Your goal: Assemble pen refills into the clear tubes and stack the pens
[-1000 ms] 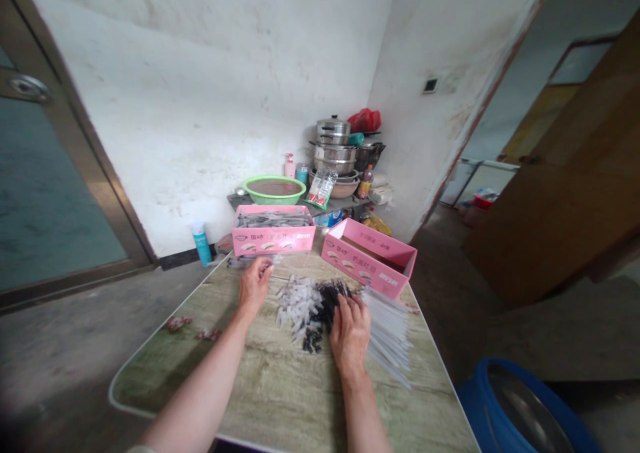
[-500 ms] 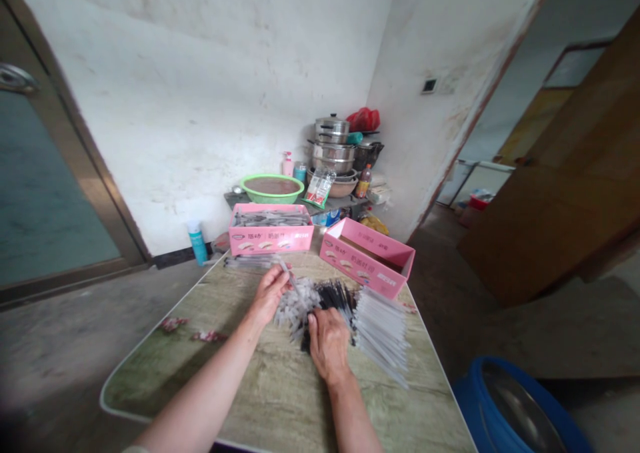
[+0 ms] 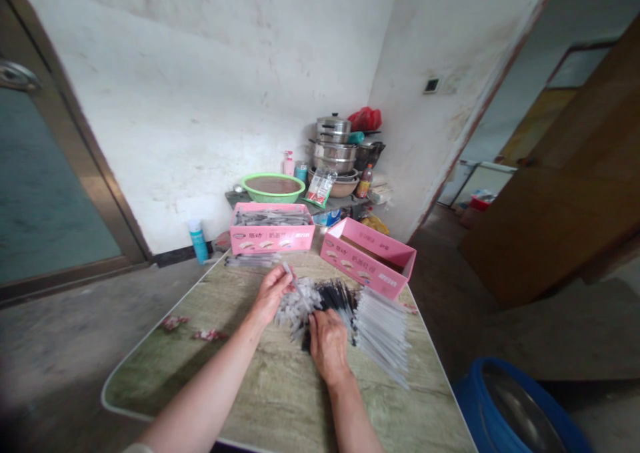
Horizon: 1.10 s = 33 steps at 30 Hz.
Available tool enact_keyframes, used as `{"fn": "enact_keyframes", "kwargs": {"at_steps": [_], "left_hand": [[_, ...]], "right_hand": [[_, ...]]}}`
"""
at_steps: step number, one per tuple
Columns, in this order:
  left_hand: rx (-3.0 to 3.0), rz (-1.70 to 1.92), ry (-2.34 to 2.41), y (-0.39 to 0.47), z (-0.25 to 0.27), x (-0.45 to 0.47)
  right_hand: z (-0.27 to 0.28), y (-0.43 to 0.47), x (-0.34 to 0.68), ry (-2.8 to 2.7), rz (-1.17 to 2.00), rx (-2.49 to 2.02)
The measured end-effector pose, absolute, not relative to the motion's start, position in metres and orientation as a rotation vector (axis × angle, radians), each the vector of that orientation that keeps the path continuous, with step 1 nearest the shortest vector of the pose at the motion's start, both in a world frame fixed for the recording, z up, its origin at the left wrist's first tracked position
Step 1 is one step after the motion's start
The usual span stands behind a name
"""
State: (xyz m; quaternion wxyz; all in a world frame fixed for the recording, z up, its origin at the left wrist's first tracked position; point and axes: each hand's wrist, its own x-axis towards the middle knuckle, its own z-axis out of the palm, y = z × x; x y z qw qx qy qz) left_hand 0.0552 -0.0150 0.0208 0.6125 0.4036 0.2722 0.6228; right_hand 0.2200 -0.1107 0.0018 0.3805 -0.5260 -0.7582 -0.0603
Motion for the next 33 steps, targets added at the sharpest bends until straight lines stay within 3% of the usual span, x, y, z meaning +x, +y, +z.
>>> {"fn": "enact_keyframes", "kwargs": {"at_steps": [33], "left_hand": [[0.909,1.441,0.655,-0.0125,0.0182,0.0557]], "right_hand": [[0.0005,-0.1091,0.2203,-1.793,-0.08,-1.324]]}}
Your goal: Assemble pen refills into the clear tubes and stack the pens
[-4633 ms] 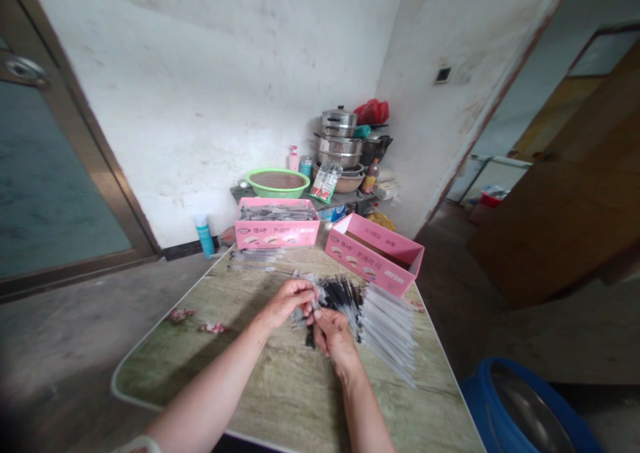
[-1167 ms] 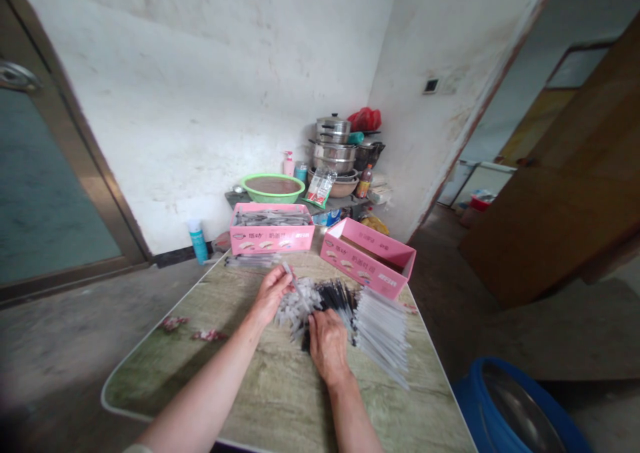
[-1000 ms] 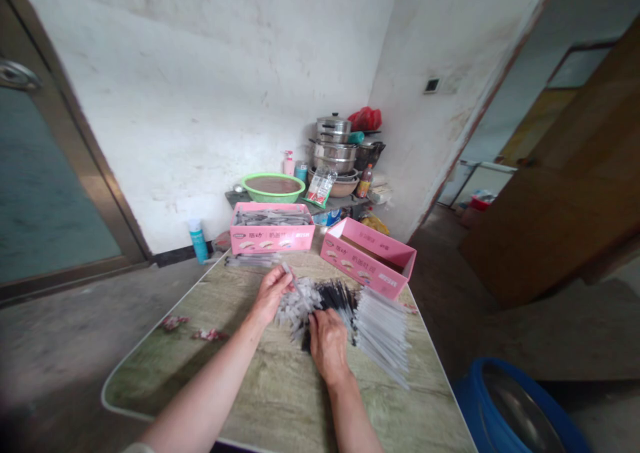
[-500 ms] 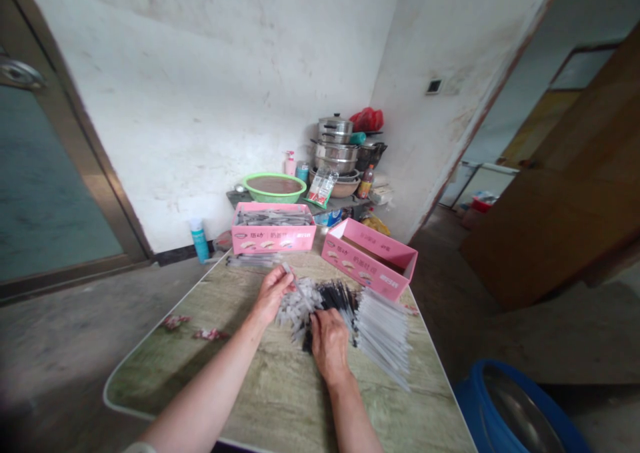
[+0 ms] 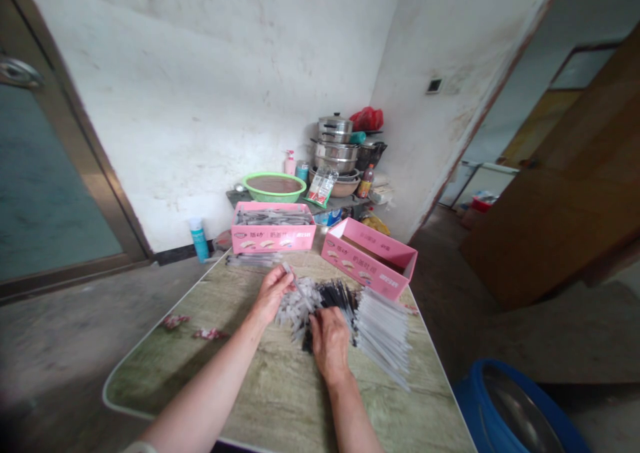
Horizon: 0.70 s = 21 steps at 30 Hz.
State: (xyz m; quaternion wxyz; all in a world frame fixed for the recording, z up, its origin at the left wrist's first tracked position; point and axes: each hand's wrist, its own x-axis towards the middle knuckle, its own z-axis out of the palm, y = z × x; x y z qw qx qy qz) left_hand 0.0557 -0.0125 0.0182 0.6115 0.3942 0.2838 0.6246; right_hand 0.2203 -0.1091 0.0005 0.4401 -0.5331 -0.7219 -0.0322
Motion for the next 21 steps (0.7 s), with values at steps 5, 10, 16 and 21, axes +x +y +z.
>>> {"fn": "enact_keyframes", "kwargs": {"at_steps": [5,10,16,21], "left_hand": [[0.885,1.455,0.638,-0.0139,0.0222,0.0551],[0.884,1.45,0.639,-0.0144,0.0242,0.0552],[0.88,1.452,0.644,-0.0138,0.0238,0.0546],[0.892,1.437,0.635,-0.0148,0.0243,0.0545]], "right_hand": [[0.0037,-0.1097,0.2197,-1.806,-0.083,-1.327],[0.0043,-0.1095,0.2192,-1.824,-0.066,-1.315],[0.002,-0.1091,0.2204,-1.824,-0.044,-1.324],[0.0035,-0.1096,0.2194,-1.815,-0.034,-1.319]]}}
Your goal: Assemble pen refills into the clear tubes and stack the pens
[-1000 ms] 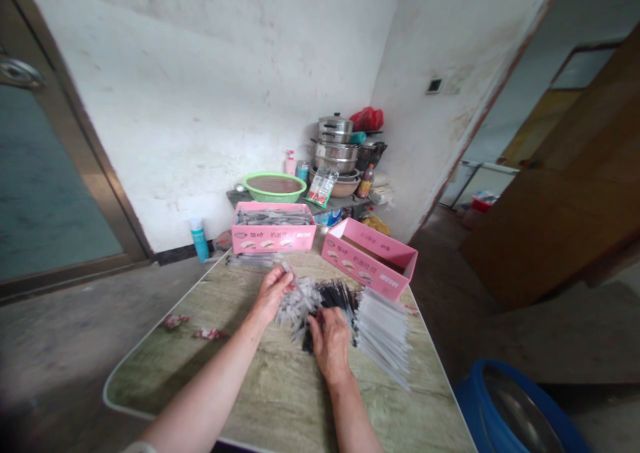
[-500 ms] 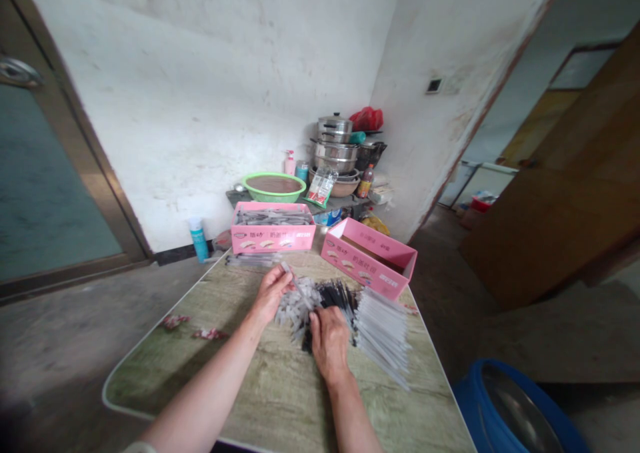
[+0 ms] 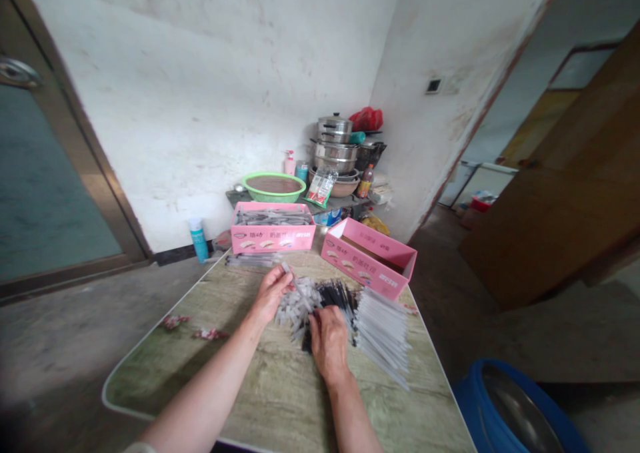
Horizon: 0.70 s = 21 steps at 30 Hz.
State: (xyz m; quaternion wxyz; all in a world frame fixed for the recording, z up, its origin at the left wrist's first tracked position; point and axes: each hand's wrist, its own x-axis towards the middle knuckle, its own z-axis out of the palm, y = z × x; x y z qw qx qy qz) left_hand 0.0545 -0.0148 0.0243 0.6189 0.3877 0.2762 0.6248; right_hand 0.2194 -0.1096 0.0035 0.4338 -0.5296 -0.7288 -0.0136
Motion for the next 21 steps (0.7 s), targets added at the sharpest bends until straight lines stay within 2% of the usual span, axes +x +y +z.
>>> {"fn": "enact_keyframes", "kwargs": {"at_steps": [21], "left_hand": [[0.919,1.426,0.648,-0.009,0.012,0.054]], "right_hand": [[0.005,-0.112,0.217,-1.76,-0.035,-1.334]]}}
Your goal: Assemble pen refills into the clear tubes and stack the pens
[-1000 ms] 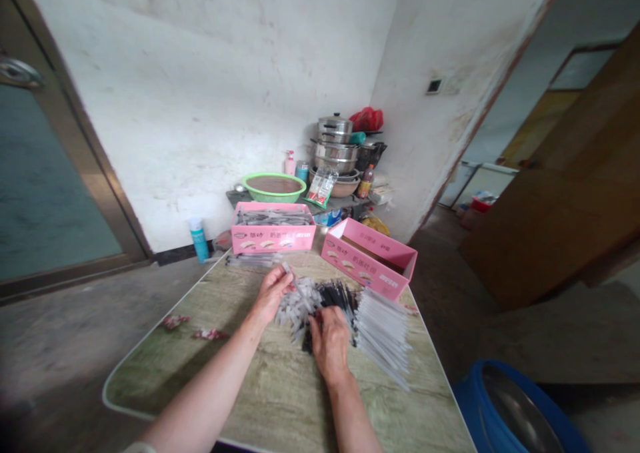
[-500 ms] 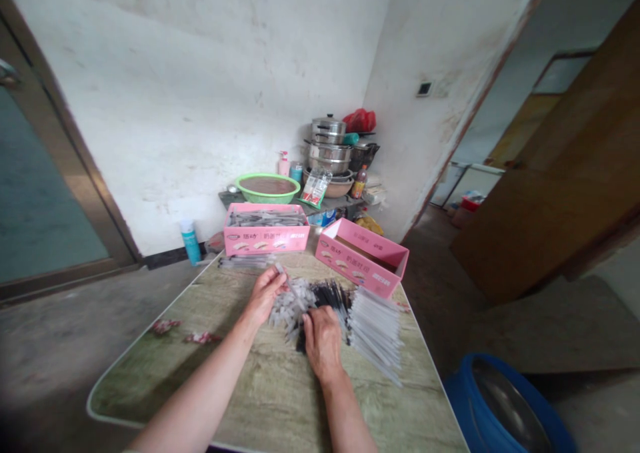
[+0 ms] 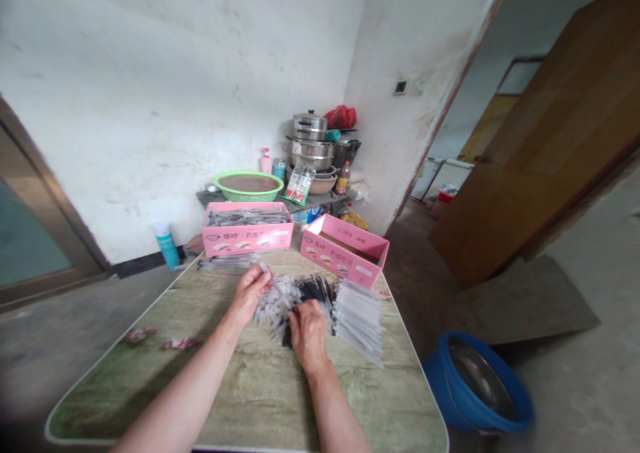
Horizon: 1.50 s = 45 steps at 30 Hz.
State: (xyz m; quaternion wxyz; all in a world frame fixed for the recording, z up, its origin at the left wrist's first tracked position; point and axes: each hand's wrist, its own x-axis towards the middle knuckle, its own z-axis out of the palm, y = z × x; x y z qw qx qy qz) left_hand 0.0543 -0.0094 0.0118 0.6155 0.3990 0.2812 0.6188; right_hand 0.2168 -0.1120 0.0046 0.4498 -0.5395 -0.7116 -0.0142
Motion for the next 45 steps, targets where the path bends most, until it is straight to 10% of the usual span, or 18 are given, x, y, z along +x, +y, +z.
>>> {"fn": "enact_keyframes", "kwargs": {"at_steps": [45], "left_hand": [[0.597,1.749,0.702,0.01,0.008,0.026]], "right_hand": [[0.002,-0.106,0.245,-1.644,-0.291,-1.426]]}}
